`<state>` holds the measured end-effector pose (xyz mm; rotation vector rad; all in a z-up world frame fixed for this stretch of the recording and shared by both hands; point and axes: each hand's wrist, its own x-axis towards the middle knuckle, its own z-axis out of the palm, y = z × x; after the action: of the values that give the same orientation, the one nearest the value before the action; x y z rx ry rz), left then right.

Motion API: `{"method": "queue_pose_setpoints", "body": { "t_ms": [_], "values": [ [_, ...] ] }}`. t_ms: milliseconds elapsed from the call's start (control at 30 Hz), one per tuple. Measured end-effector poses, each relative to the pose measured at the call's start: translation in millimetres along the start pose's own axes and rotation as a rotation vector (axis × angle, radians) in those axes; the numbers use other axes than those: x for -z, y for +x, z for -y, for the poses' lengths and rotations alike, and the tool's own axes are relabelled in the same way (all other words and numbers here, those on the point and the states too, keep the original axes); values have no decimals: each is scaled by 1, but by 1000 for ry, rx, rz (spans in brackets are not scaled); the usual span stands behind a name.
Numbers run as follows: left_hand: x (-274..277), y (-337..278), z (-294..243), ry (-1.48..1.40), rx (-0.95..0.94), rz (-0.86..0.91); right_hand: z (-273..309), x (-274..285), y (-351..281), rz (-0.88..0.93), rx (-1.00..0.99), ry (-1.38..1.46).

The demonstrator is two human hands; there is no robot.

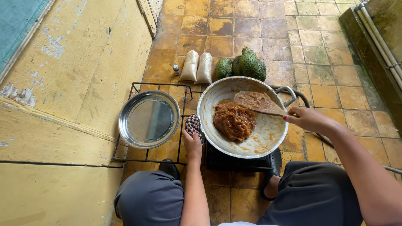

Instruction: Stirring a thick brown paste in a large pot using a wooden spatula on a floor-level stove

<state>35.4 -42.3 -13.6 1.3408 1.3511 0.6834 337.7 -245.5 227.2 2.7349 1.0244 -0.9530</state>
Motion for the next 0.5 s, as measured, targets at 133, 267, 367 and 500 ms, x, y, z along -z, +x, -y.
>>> {"method": "queue_pose_setpoints", "body": {
  "t_ms": [133,267,367,500],
  "values": [
    [-7,2,14,59,-16,-53,-7,-17,8,247,163,374],
    [-8,-1,12,70,-15,-72,-2,-35,14,355,164,682],
    [-9,3,13,64,-19,-63,-2,-40,19,355,168,737],
    [-9,6,18,56,-31,-55,-4,-38,23,334,124,770]
  ]
}}
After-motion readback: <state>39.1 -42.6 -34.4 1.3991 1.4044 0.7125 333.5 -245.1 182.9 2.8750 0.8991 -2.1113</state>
